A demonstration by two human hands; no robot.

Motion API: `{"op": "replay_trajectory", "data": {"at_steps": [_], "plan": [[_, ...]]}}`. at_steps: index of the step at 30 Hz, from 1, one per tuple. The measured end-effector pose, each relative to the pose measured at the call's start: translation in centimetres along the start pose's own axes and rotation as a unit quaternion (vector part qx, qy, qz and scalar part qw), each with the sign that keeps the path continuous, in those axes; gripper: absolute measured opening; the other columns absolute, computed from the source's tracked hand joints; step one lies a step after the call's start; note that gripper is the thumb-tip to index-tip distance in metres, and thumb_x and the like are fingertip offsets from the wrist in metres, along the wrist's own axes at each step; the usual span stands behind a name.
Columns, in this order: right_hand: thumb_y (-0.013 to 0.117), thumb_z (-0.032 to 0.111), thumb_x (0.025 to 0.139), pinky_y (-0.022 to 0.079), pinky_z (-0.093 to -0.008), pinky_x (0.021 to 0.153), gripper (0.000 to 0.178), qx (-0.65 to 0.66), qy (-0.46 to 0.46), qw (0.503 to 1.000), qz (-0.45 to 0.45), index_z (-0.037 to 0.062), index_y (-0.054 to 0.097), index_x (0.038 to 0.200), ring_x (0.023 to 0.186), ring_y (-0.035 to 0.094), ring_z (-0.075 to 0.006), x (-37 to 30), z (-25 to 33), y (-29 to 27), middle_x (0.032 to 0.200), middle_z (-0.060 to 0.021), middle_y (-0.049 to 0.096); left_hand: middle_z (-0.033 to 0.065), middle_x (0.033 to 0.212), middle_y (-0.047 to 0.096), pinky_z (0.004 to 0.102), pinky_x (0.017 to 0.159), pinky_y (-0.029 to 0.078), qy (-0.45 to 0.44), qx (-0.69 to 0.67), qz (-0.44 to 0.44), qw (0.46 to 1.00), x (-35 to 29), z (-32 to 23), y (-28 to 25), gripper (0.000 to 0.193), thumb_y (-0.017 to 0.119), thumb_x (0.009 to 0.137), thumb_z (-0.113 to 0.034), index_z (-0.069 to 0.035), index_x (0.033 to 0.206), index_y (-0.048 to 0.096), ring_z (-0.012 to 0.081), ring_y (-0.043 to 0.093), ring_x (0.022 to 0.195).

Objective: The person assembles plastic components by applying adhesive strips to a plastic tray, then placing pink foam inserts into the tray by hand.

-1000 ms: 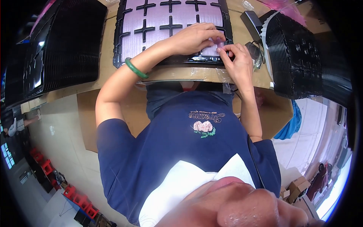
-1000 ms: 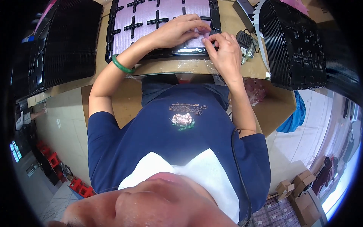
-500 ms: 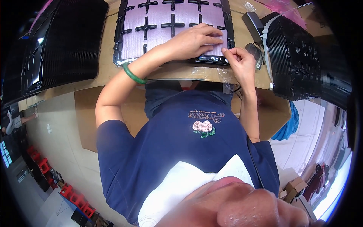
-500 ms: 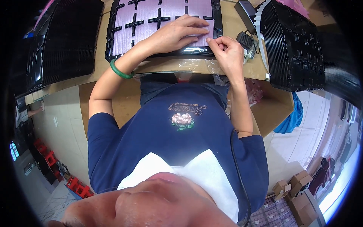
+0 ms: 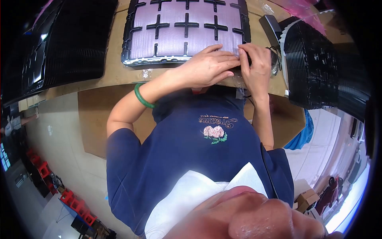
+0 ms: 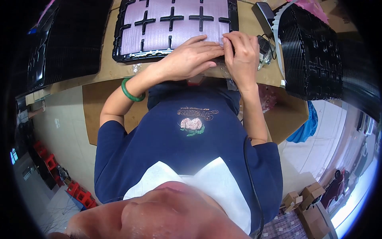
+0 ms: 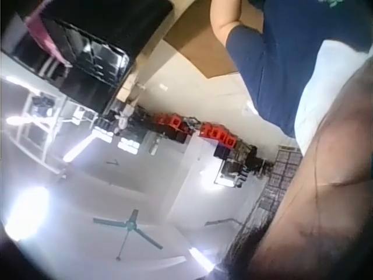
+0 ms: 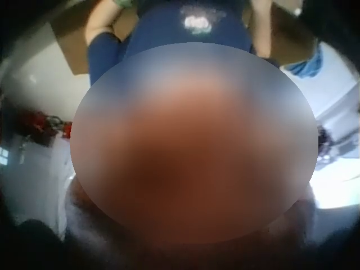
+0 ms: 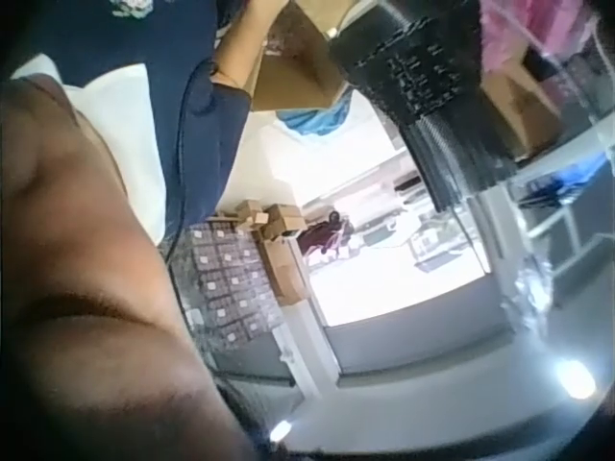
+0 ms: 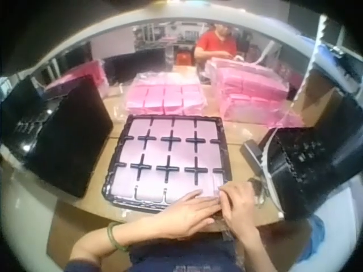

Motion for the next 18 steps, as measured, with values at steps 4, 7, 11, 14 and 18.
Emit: {"op": "replay_trajectory", "data": {"at_steps": [4,7,11,14,18], "plan": [[0.07,0.016,0.083,0.042,-0.035,0.082,0.01,0.009,-0.048,0.997,0.053,0.0115,0.073,0.092,0.095,0.057,-0.0221,-0.5,0.9,1.1,0.099,0.0008,0.068,0.0107,0.117,0.067,0.045,0.104,0.044,-0.031,-0.044,-0.078,0.996,-2.4,-0.1,-2.4,0.027,0.064,0.091,-0.015,-0.004,0.115,0.066,0.0286,0.062,0.112],[0.071,0.016,0.083,0.041,-0.038,0.085,0.01,0.022,-0.065,0.996,0.053,0.0105,0.074,0.091,0.097,0.057,-0.0213,-0.6,1.0,0.2,0.096,0.0021,0.069,0.0126,0.116,0.067,0.0431,0.101,0.046,-0.099,0.067,-0.146,0.982,-6.1,1.5,-6.4,0.029,0.066,0.089,-0.015,-0.003,0.115,0.065,0.0305,0.062,0.111],[0.072,0.016,0.083,0.04,-0.0387,0.09,0.012,0.031,-0.119,0.991,0.059,0.0079,0.075,0.091,0.103,0.058,-0.0235,-0.5,2.0,1.1,0.1,0.0005,0.071,0.0144,0.115,0.067,0.0404,0.094,0.049,-0.209,0.28,-0.133,0.927,-10.6,4.0,-10.0,0.03,0.067,0.088,-0.016,-0.002,0.115,0.066,0.0318,0.062,0.109],[0.072,0.017,0.085,0.041,-0.0372,0.092,0.011,0.081,-0.092,0.99,0.072,0.0066,0.075,0.088,0.104,0.059,-0.0241,-0.7,1.4,0.7,0.095,-0.0013,0.072,0.0121,0.112,0.068,0.0377,0.086,0.05,-0.278,0.222,-0.12,0.927,-13.0,4.3,-10.8,0.023,0.067,0.088,-0.017,-0.002,0.105,0.069,0.0277,0.063,0.104],[0.069,0.018,0.088,0.041,-0.0355,0.094,0.013,0.091,-0.029,0.995,0.04,0.007,0.075,0.093,0.105,0.059,-0.0238,-0.8,0.4,1.4,0.098,-0.0026,0.071,0.01,0.099,0.068,0.0372,0.077,0.05,-0.313,0.257,-0.187,0.895,-14.3,5.7,-12.9,0.015,0.068,0.086,-0.018,-0.005,0.093,0.071,0.0265,0.062,0.093]]}}
Point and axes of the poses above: each hand's wrist, its own x-axis towards the middle knuckle, its own y-axis out of the palm, z = x × y, the point moved 8 cm from there along x, towards the middle knuckle
